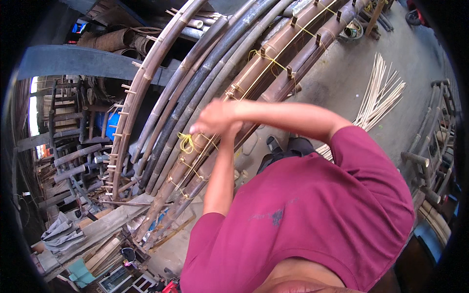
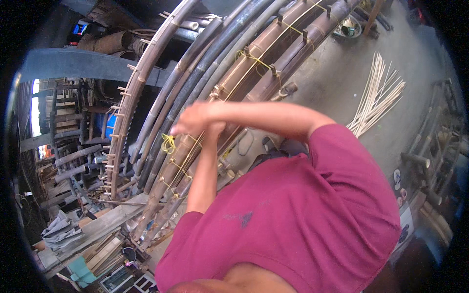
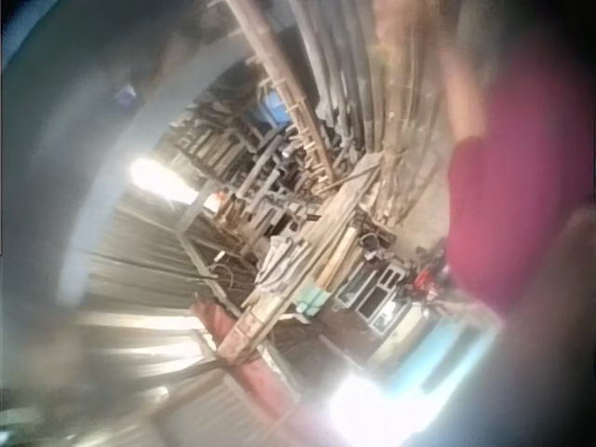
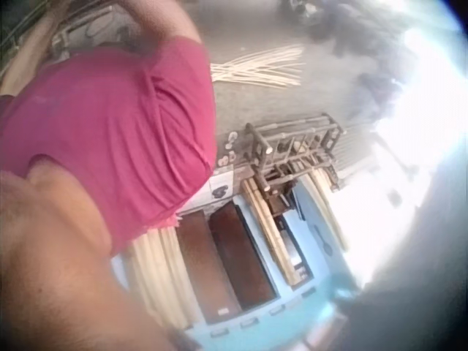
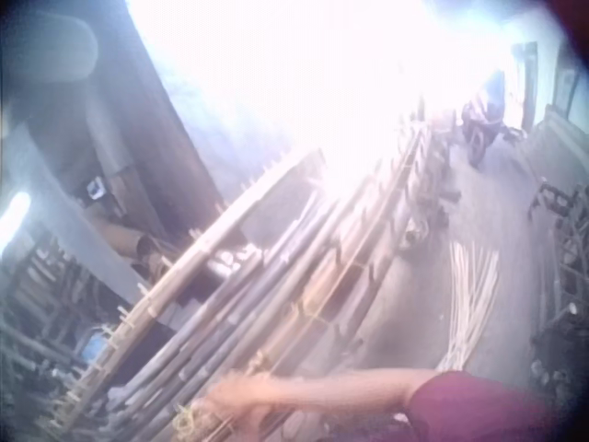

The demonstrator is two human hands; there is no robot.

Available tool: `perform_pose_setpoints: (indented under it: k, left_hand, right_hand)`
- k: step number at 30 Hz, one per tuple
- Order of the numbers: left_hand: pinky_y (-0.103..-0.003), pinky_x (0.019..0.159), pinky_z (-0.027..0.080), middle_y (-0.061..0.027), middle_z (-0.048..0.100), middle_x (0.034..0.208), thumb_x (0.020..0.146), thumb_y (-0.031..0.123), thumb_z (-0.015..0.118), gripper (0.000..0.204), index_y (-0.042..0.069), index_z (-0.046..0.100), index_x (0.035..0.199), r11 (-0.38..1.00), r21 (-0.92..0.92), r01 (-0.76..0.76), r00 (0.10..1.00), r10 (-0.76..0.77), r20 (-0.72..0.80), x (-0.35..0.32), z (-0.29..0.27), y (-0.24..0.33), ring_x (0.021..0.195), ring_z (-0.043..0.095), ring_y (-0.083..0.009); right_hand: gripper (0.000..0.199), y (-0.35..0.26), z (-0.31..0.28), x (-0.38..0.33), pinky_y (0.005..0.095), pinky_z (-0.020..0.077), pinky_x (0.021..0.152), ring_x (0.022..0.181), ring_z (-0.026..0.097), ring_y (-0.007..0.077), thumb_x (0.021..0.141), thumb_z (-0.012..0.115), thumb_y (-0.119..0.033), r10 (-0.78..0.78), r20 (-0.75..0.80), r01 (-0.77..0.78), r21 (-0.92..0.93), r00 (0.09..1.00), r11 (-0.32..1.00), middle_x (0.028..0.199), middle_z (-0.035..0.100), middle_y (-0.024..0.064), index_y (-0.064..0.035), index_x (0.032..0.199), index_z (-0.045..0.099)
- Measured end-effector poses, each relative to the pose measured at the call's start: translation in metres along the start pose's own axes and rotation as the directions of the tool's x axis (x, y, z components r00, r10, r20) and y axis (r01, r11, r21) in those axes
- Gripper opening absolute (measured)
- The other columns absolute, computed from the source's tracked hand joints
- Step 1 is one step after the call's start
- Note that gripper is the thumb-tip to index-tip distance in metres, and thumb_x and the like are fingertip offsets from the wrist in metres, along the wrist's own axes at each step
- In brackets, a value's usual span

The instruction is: The person ties thin bamboo sticks to a curved bamboo frame using yellow string. They wrap the string around the sticks and frame, then tie knots to secure them in place.

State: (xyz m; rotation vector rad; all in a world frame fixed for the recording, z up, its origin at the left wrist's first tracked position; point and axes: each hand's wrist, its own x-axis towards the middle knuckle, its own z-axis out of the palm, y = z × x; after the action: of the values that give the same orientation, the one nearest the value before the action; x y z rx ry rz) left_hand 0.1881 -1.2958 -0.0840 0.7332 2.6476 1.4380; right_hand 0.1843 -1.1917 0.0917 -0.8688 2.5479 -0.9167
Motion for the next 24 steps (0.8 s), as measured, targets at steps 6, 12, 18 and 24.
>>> perform_pose_setpoints:
  k: [6, 12, 18, 24]
  left_hand:
    - [-0.046, 0.085, 0.049, -0.0197, 0.068, 0.106, 0.101, 0.032, 0.045, 0.035, 0.009, 0.068, 0.113, 0.97, 0.195, 0.142, 0.975, -0.171, 0.143, 0.018, -0.015, 0.055, 0.1, 0.064, -0.0406]
    - [-0.046, 0.08, 0.051, -0.0166, 0.07, 0.101, 0.099, 0.036, 0.048, 0.033, 0.015, 0.067, 0.115, 0.921, 0.239, 0.306, 0.937, -0.336, 0.097, 0.009, -0.018, 0.045, 0.099, 0.066, -0.0363]
    - [-0.038, 0.075, 0.052, -0.0154, 0.071, 0.087, 0.1, 0.023, 0.051, 0.028, 0.003, 0.069, 0.107, 0.995, 0.052, 0.084, 0.996, -0.084, 0.002, 0.021, -0.014, 0.061, 0.083, 0.07, -0.0276]
    - [-0.044, 0.07, 0.05, -0.0196, 0.069, 0.08, 0.096, 0.019, 0.05, 0.026, 0.001, 0.069, 0.098, 0.968, 0.201, 0.149, 0.949, -0.083, -0.305, 0.128, -0.039, 0.054, 0.076, 0.068, -0.0347]
  right_hand:
    - [0.042, 0.119, -0.006, 0.022, 0.037, 0.0477, 0.082, 0.087, 0.065, 0.0248, 0.094, 0.053, -0.047, 0.073, -0.123, -0.058, 0.124, 0.99, 0.991, 0.092, 0.071, 0.0095, -0.0114, 0.103, 0.073]
    - [0.038, 0.041, 0.047, -0.147, 0.0456, 0.0499, 0.07, 0.072, 0.062, 0.039, 0.096, 0.053, -0.033, -0.14, 0.193, 0.077, 0.302, 0.971, 0.95, 0.073, 0.063, 0.0215, -0.002, 0.077, 0.063]
    - [0.043, 0.056, 0.121, -0.162, 0.048, 0.05, 0.074, 0.072, 0.061, 0.0415, 0.096, 0.051, -0.035, 0.049, -0.127, 0.008, 0.414, 0.991, 0.91, 0.07, 0.061, 0.0222, -0.003, 0.071, 0.063]
    - [0.043, 0.073, 0.143, -0.169, 0.0459, 0.0492, 0.077, 0.065, 0.061, 0.0377, 0.093, 0.054, -0.033, -0.065, -0.304, 0.088, 0.061, 0.95, 0.994, 0.059, 0.059, 0.0181, -0.0045, 0.062, 0.061]
